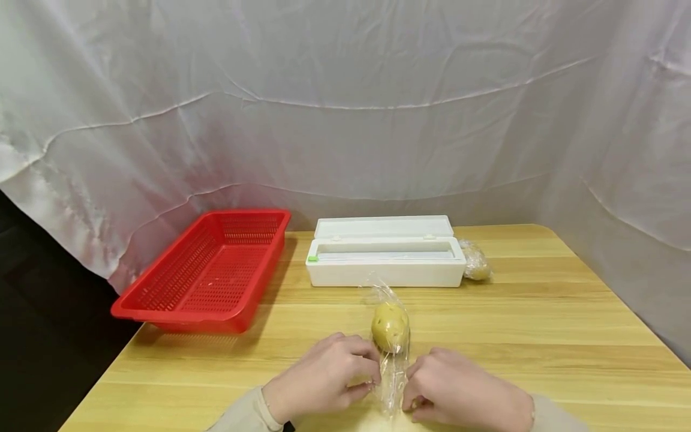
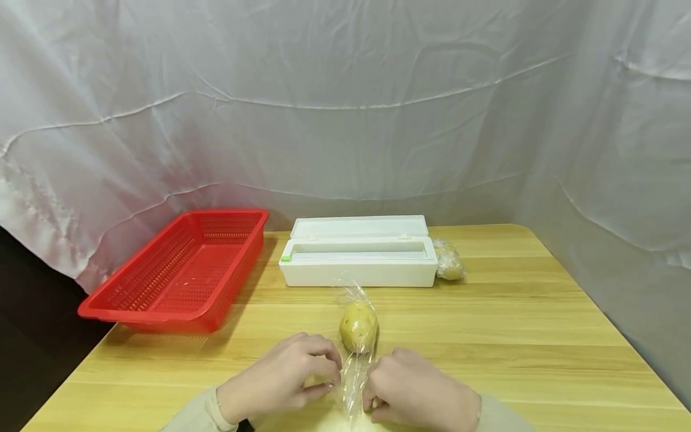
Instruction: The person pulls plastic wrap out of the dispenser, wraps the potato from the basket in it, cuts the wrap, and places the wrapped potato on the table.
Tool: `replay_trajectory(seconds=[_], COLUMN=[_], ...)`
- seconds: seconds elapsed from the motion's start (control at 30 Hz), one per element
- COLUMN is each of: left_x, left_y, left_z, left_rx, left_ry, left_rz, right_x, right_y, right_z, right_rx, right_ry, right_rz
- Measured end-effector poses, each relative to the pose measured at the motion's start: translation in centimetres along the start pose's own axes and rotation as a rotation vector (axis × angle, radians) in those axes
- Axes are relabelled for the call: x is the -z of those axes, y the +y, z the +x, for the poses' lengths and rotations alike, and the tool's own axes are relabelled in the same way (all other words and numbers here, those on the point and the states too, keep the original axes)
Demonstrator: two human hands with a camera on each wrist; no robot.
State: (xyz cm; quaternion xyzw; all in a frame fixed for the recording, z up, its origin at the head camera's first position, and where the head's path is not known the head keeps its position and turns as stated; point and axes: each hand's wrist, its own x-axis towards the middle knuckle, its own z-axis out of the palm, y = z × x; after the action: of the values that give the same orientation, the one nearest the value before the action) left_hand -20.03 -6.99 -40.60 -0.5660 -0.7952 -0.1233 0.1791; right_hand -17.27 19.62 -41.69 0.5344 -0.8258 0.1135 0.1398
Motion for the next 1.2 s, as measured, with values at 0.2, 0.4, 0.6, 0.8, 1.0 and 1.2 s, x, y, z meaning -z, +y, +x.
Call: replay_trajectory(seconds=[0.2,0.4,0.6,0.8,1.0,1.2], left_x=[0.1,0.0,0.0,0.0,-0.1,-0.1], left_y=[0.0,0.1,0.2,0.3,0.3,0.3], left_z=[0.0,0.1,0.1,0.1,0.1,0.1], left_rx=[0.018,0.031,0.065,0.097,0.104,0.11], left_ry=[-0.019,-0.002,-0.003,-0.013,-0.009,0.004], left_rz=[-0.026,-0.065,-0.074,-0.1,-0.107,-0.115], right_x=[0.0,-0.1,-0.7,-1.0,-1.0,-0.6], right_y=[-0.3,-0.8,-1.0,-1.1,-0.9,-1.1], right_z=[-0.1,-0.1,0.3,0.5,0.6,0.6], right_rx=[-0.051,-0.105,-0.097,-0.117,-0.147,-0.214], right_ry=[0.0,0.032,0.118,0.159,0.172,0.137], right_rz=[-0.011,-0.101,-0.211,-0.214,-0.284,-0.245])
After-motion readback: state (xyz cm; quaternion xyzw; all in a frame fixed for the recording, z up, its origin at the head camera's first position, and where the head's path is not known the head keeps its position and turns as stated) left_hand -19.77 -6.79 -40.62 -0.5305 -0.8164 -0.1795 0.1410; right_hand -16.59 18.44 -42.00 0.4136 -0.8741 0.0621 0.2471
